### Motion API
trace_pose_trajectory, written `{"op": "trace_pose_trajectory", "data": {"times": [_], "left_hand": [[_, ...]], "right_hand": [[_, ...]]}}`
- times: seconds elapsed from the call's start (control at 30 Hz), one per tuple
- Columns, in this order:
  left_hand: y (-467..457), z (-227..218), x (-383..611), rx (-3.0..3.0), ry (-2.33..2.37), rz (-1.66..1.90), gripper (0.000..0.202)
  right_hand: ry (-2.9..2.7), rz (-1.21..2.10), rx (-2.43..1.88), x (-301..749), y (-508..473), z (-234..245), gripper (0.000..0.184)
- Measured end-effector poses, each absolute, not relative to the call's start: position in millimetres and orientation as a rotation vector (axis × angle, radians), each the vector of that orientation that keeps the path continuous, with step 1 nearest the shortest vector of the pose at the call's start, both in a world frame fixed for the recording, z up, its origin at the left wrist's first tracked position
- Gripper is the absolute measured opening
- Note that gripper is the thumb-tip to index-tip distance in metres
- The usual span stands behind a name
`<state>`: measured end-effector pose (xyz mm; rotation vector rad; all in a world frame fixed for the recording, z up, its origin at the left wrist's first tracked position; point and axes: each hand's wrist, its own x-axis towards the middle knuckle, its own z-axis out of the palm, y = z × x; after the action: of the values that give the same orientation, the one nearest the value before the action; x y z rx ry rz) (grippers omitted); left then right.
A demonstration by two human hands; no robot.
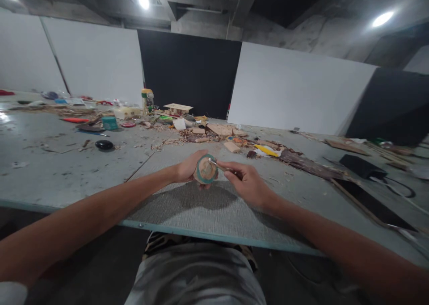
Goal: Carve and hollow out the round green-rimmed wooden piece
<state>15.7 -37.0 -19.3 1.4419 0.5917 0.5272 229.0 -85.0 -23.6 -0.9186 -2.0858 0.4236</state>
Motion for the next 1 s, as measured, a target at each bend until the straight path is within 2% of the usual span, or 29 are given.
{"op": "trace_pose_trajectory", "data": {"times": [0.13, 0.33, 0.4, 0.53, 0.6, 0.87, 1.0], "left_hand": [[-40, -16, 16, 1.419, 0.574, 0.574, 0.073], [-39, -17, 18, 1.423, 0.611, 0.518, 0.076], [-39, -18, 18, 1.421, 0.618, 0.521, 0.076], [-41, -17, 19, 1.417, 0.598, 0.560, 0.072], [-41, -17, 19, 1.423, 0.572, 0.568, 0.071], [-28, -16, 7, 1.471, 0.669, 0.328, 0.075], [-25, -13, 5, 1.344, 0.586, 0.290, 0.070]], "right_hand": [[-2.053, 0.534, -0.897, 226, -85, -23, 0.040], [-2.138, 0.147, -0.910, 226, -92, -27, 0.040], [-2.114, 0.201, -0.919, 226, -92, -26, 0.039], [-2.054, 0.516, -0.919, 225, -88, -21, 0.038], [-2.056, 0.547, -0.901, 225, -88, -20, 0.037], [-2.304, -0.112, -0.881, 233, -90, -25, 0.043], [-2.335, -0.166, -0.890, 235, -88, -22, 0.045]]}}
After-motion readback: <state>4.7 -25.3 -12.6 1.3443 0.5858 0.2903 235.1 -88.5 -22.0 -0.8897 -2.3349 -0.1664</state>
